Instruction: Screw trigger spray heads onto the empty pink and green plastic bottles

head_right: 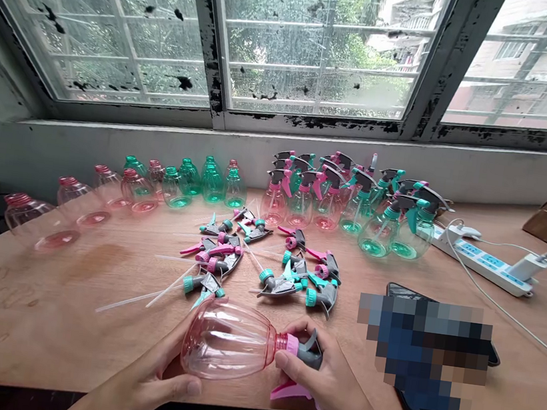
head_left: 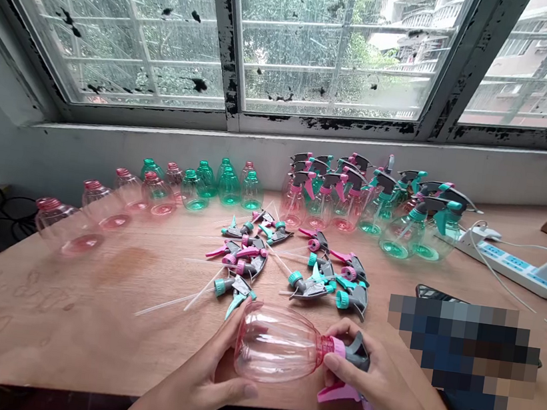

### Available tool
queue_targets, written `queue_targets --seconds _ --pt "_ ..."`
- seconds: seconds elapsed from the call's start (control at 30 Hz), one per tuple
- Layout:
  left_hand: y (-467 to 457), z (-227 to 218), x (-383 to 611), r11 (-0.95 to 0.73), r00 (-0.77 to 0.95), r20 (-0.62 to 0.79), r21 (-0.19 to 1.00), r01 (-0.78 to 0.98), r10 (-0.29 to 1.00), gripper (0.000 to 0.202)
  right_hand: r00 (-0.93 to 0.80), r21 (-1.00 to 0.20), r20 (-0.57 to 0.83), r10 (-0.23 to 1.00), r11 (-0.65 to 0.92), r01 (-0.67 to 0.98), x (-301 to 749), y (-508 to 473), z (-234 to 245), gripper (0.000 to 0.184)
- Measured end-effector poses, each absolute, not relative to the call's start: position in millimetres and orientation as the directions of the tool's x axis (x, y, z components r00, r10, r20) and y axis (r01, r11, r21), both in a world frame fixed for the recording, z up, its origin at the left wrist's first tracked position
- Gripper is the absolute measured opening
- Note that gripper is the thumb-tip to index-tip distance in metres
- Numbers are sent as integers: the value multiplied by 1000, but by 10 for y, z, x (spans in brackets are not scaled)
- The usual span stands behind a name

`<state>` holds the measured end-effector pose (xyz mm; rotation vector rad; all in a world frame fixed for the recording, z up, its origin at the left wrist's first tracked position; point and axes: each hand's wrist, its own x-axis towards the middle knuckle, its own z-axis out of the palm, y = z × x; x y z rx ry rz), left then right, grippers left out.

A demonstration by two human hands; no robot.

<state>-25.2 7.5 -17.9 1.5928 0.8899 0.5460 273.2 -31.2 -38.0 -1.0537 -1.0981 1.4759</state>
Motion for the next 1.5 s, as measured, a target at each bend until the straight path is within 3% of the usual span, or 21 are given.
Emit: queue_targets --seconds 0.27,0.43,0.9,1.07,1.23,1.5 --pt "59 -179 -246 -105 609 -77 961 256 789 101 -145 -974 -77 986 -105 -199 2726 -316 -367 37" --pt "57 -167 -240 -30 608 -120 973 231 785 109 -139 -977 -87 986 -112 -183 2716 -315 -362 39" --pt "65 -177 -248 -73 609 -98 966 249 787 101 -161 -972 -87 983 -120 -204 2730 -314 -374 36" --pt "47 -126 -222 -33 600 -104 977 212 793 112 -151 -974 -83 985 -112 -198 2724 -310 -362 36" --pt "58 -126 -234 -16 588 -130 972 235 799 99 -131 -981 -77 988 -99 -169 2722 -312 -357 36" --pt "59 -127 -238 -43 576 -133 959 282 806 98 -130 -977 -88 988 -111 -180 2712 -317 -357 39"
